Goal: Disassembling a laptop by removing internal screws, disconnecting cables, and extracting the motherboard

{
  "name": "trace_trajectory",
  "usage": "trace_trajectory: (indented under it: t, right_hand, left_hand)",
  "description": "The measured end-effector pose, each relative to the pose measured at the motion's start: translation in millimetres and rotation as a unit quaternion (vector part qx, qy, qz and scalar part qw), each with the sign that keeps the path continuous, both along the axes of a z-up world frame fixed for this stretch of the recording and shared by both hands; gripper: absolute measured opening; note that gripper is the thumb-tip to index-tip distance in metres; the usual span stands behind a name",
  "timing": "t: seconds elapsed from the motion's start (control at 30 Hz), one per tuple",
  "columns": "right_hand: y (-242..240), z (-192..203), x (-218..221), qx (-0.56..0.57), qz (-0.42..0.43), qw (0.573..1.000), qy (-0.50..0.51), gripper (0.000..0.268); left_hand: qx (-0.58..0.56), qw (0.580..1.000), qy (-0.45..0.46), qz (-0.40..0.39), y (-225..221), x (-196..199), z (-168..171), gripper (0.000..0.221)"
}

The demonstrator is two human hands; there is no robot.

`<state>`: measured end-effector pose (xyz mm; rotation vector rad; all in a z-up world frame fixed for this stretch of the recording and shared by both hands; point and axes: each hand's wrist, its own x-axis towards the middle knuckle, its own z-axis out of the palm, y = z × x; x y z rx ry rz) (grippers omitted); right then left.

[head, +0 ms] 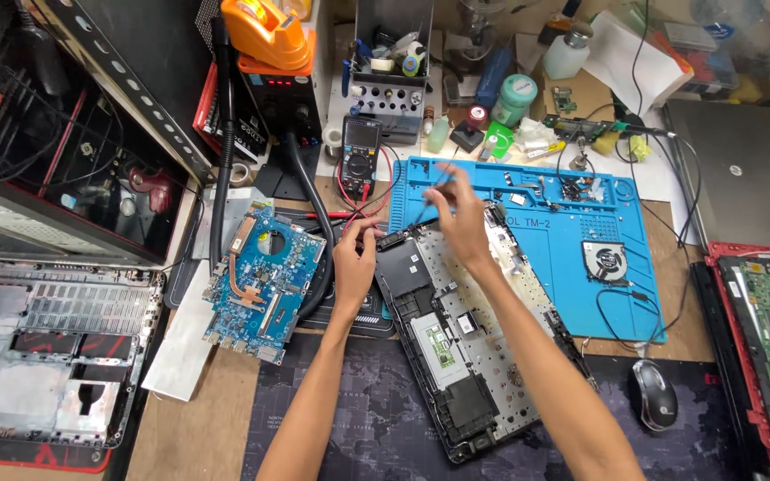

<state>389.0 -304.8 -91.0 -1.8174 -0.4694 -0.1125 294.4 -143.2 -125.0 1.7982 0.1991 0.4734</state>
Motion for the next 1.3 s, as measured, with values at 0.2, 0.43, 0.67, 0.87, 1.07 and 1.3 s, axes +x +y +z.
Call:
trace_trajectory:
  t: [0.2, 0.43, 0.67, 0.87, 1.07, 1.3]
  right_hand:
    - [-21, -19, -15, 0.113, 0.002, 0.992, 0.062, 0.019]
    - [-23, -22, -54, 0.343, 0.016, 0.911, 0.228, 0.033]
    - [-10, -27, -74, 0.247, -0.049, 0.946, 0.205, 0.028]
    - [-3, -29, -74, 0.2, -0.028, 0.964, 0.175, 0.025]
    - [-5, -42, -73, 0.218, -0.035, 0.959, 0.179, 0.025]
    - [-5, -50, -74, 0.202, -0.013, 0.968, 0.145, 0.02]
  left_hand:
    - [0.071, 0.995, -0.037, -0.053, 3, 10, -21, 0.027]
    - [0.167, 0.983, -0.039, -0.071, 6, 15, -45, 0.041]
    - [0.091, 0.992, -0.054, -0.068, 4, 6, -27, 0.035]
    - [0.075, 0.992, -0.054, -0.086, 3, 4, -23, 0.038]
    - [0.109, 0.986, -0.04, -0.116, 7, 10, -34, 0.029]
    - [0.049, 0.993, -0.059, -0.091, 4, 5, -18, 0.024]
